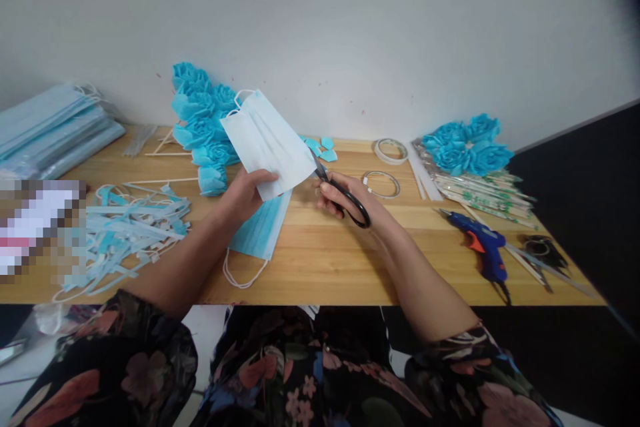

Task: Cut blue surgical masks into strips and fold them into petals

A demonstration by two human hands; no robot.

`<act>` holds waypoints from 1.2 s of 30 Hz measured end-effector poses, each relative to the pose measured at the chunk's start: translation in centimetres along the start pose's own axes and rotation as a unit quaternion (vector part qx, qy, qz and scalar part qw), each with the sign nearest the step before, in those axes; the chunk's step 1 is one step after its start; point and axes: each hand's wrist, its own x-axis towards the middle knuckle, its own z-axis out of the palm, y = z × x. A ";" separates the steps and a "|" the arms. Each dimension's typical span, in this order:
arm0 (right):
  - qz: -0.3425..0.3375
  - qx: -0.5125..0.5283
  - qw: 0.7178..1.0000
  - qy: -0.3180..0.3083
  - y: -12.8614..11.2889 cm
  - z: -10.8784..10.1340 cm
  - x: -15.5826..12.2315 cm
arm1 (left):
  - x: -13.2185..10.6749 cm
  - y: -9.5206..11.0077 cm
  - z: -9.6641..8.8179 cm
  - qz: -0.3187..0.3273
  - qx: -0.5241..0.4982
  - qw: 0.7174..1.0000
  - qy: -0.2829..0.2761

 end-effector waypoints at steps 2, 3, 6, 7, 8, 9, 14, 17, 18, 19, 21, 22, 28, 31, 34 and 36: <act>0.001 -0.008 1.000 -0.004 0.1 -0.1 0.1 | 0.1 -0.1 -0.1 -0.002 -0.001 1.000 0.005; 0.001 -0.011 1.000 -0.005 0.2 -0.1 0.1 | 0.2 -0.1 -0.1 -0.004 -0.001 1.000 0.007; -0.002 -0.018 1.000 -0.005 0.4 -0.1 0.2 | 0.3 -0.3 -0.2 -0.006 -0.007 1.000 0.012; -0.002 -0.019 1.000 -0.005 0.4 -0.1 0.2 | 0.3 -0.3 -0.2 -0.007 -0.012 1.000 0.012; -0.001 -0.021 1.000 -0.005 0.4 -0.1 0.2 | 0.3 -0.3 -0.2 -0.008 -0.016 1.000 0.013; 0.001 -0.023 1.000 -0.005 0.4 -0.1 0.2 | 0.3 -0.3 -0.2 -0.010 -0.019 1.000 0.013; 0.004 -0.034 0.999 0.001 0.3 -0.1 0.2 | 0.3 -0.4 -0.2 -0.003 -0.014 1.000 0.007; 0.005 -0.034 0.999 0.001 0.4 -0.1 0.2 | 0.3 -0.4 -0.3 -0.001 -0.005 1.000 0.004; 0.007 -0.033 0.999 0.002 0.4 -0.1 0.2 | 0.3 -0.4 -0.3 -0.004 -0.006 1.000 0.007; 0.009 -0.032 0.999 0.002 0.5 -0.1 0.2 | 0.3 -0.4 -0.3 -0.007 -0.008 1.000 0.010; 0.013 -0.030 0.999 0.006 0.5 -0.1 0.3 | 0.3 -0.3 -0.3 -0.014 -0.013 1.000 0.014; 0.015 -0.029 0.999 0.008 0.5 -0.1 0.3 | 0.3 -0.3 -0.4 -0.016 -0.013 1.000 0.015; 0.022 -0.032 0.999 0.020 0.2 0.0 0.3 | 0.6 -0.5 -0.9 -0.020 0.007 1.000 0.012; 0.025 -0.032 0.999 0.020 0.0 0.1 0.2 | 0.6 -0.6 -0.9 -0.017 -0.001 1.000 0.012; 0.027 -0.035 0.999 0.020 -0.1 0.1 0.2 | 0.5 -0.6 -0.9 -0.017 -0.013 1.000 0.012; 0.031 -0.035 0.999 0.022 -0.2 0.2 0.2 | 0.5 -0.6 -1.0 -0.021 -0.004 1.000 0.012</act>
